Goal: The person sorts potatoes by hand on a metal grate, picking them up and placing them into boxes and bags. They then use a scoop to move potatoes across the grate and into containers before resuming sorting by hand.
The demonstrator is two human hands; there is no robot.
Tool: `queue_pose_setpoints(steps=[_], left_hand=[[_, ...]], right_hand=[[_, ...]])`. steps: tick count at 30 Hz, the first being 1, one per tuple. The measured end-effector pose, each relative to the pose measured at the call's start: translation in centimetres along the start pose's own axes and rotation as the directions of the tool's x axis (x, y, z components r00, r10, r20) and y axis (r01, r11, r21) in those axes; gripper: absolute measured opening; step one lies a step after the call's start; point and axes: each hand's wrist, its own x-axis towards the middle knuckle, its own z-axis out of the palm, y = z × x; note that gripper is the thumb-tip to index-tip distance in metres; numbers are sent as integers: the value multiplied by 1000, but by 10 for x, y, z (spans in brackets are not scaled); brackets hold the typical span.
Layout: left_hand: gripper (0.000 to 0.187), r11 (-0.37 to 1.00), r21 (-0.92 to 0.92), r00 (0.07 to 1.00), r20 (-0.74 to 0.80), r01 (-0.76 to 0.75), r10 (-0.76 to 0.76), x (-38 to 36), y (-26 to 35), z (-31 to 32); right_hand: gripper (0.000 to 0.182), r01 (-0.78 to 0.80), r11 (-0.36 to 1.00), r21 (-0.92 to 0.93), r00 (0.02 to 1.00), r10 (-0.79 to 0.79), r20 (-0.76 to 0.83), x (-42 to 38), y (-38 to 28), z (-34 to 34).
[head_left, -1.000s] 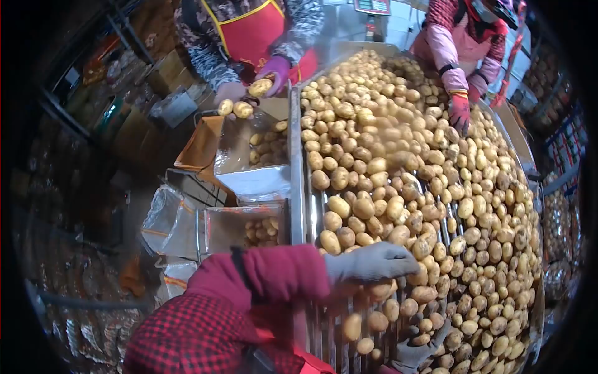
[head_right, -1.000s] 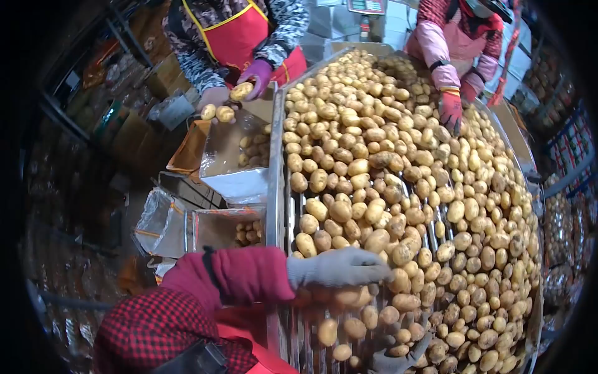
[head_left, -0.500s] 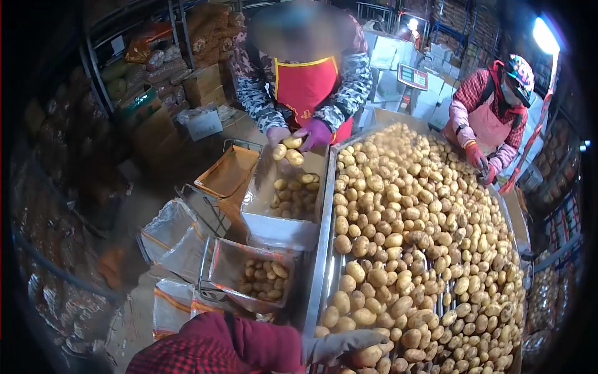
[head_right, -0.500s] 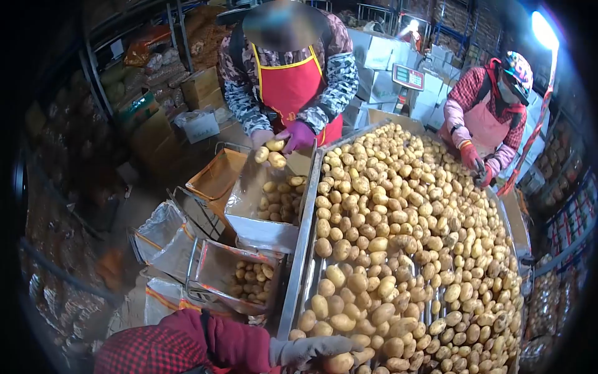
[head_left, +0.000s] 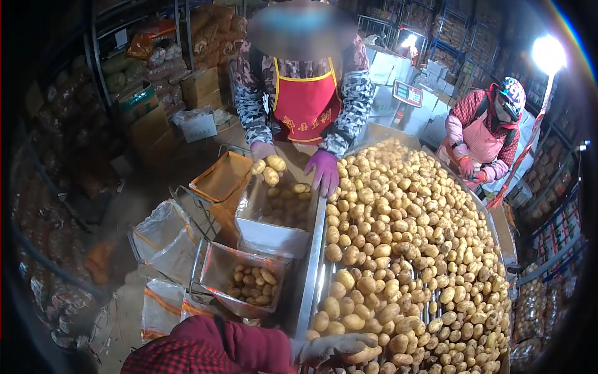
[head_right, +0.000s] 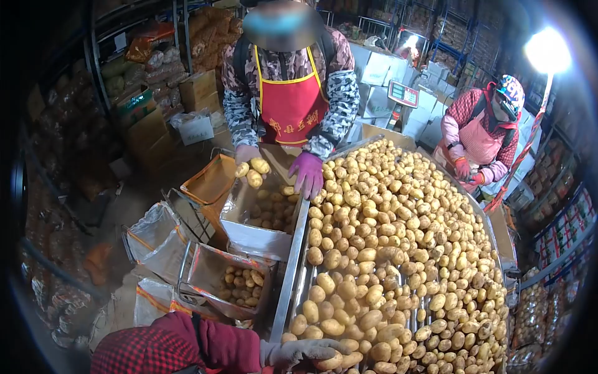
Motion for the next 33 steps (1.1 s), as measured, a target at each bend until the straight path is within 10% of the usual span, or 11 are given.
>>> queue_pose_setpoints(steps=[6,9,31,32,33], left_hand=[[48,997,-42,936,-349,-72,53,-21,3,58],[58,874,458,924,-380,164,26,-14,21,38],[86,751,620,968,-231,227,-101,-8,19,-39],[86,511,823,965,-255,246,-53,-9,28,-29],[88,176,981,992,58,-78,112,-6,23,-73]], right_hand=[[64,-11,1000,-10,1000,12,13,2,1,1],[66,-20,1000,-13,1000,20,15,2,1,0],[78,15,998,-65,999,-12,36,-9,1,-35],[78,52,995,-81,998,-48,46,-10,4,-46],[79,85,994,-63,993,-80,83,-15,7,-60]])
